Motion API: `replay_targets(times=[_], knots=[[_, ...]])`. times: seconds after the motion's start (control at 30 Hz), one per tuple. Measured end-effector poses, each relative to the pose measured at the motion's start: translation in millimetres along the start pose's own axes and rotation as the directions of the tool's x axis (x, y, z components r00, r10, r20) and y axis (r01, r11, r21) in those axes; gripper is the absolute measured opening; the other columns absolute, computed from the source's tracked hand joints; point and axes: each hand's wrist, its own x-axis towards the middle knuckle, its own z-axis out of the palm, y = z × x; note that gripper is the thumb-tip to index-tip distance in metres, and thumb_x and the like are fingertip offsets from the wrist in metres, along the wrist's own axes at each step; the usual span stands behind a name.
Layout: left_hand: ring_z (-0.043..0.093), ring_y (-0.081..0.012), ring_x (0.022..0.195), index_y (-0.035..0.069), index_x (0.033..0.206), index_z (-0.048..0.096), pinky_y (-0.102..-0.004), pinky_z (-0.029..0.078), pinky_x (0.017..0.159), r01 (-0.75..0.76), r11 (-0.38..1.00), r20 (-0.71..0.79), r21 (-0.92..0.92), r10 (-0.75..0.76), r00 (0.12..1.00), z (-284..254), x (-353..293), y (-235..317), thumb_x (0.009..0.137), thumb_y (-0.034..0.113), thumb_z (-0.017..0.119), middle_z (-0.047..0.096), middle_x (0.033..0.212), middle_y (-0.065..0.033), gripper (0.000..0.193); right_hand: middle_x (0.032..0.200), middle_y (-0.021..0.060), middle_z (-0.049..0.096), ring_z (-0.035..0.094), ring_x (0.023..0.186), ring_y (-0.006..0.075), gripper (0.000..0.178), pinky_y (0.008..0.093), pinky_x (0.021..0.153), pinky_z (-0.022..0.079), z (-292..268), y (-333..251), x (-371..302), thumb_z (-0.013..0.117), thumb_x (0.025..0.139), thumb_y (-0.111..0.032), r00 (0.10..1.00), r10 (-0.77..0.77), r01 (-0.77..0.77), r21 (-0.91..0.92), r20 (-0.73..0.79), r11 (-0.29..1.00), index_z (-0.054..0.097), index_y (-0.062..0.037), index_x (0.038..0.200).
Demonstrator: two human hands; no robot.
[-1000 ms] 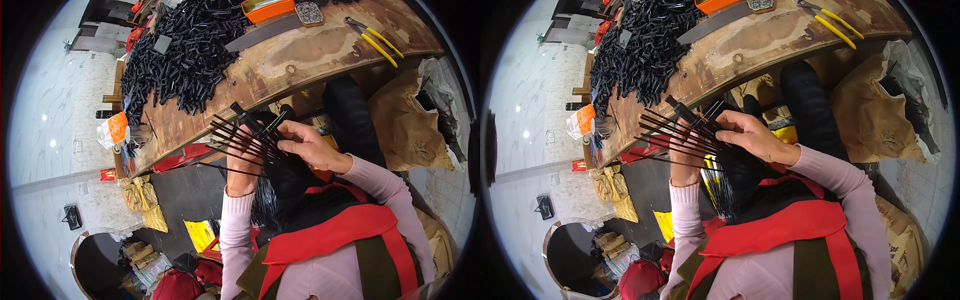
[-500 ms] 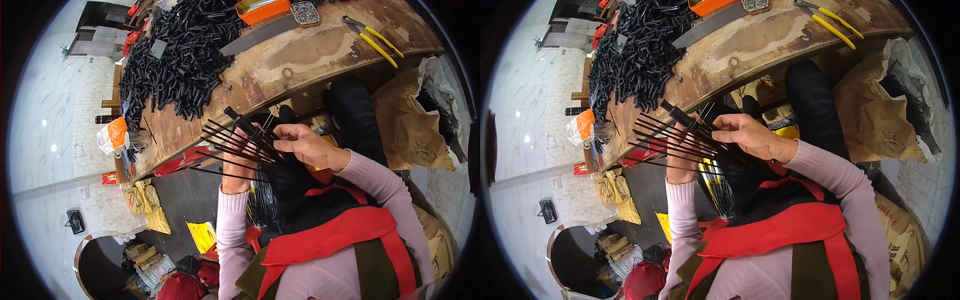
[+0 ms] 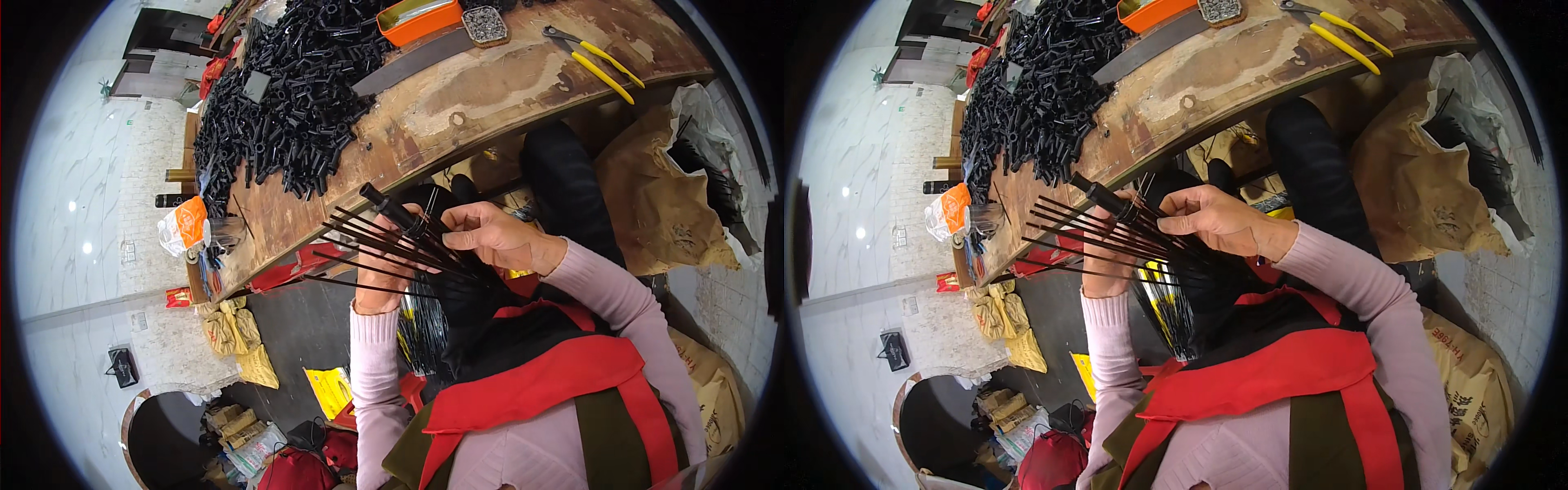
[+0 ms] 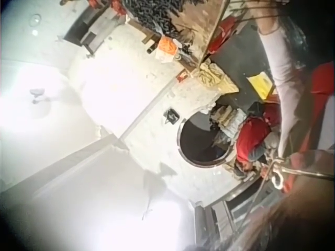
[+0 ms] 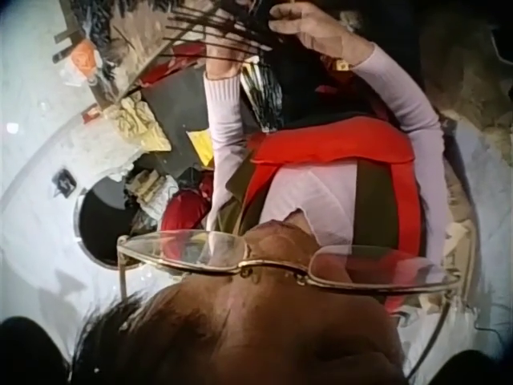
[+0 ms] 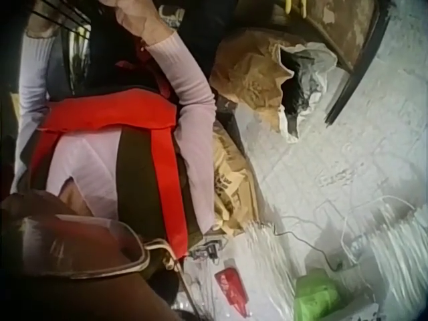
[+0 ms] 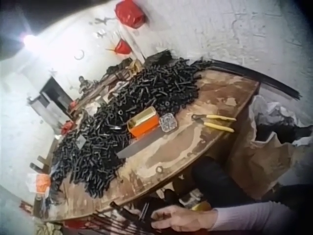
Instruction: Assembling small black electrical components by attaching connectors and trimming wires.
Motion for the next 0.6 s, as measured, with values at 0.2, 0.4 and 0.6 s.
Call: replay_targets(times=[0.2,0.4,0.6], knots=[[0.067,-0.0174,0.081,-0.002,0.122,0.054,-0.0291,0.06,0.067,-0.137,0.957,0.026,0.255,0.135,0.991,-2.1,-7.8,-2.6,0.089,0.001,0.064,0.063,0.103,-0.0082,0.035,0.095,0.0025,0.065,0.062,0.09,0.009,0.014,0.0197,0.081,0.048,2.8,1.0,-5.9,0.069,0.088,-0.002,0.998,0.048,-0.051,0.072,0.049,0.996,0.063,-0.0009,0.101],[0.065,-0.0137,0.08,0.0,0.12,0.056,-0.0252,0.057,0.068,-0.108,0.96,0.093,0.258,0.086,0.992,-6.4,-5.4,1.3,0.086,0.001,0.069,0.065,0.099,-0.0055,0.037,0.092,-0.0018,0.063,0.06,0.085,0.0056,0.015,0.019,0.078,0.047,7.9,5.6,-13.1,0.069,0.087,-0.002,0.999,0.027,-0.029,0.055,0.027,0.998,0.061,-0.0028,0.1],[0.065,-0.0143,0.081,0.0,0.126,0.051,-0.0228,0.054,0.067,-0.098,0.98,0.038,0.171,0.093,0.995,2.5,1.3,-11.2,0.091,0.02,0.062,0.064,0.1,-0.0068,0.041,0.092,-0.0016,0.062,0.057,0.086,0.0051,0.011,0.0194,0.079,0.045,17.3,14.0,-26.5,0.066,0.092,-0.005,0.964,-0.264,0.253,-0.183,-0.041,0.95,0.062,-0.0016,0.101]])
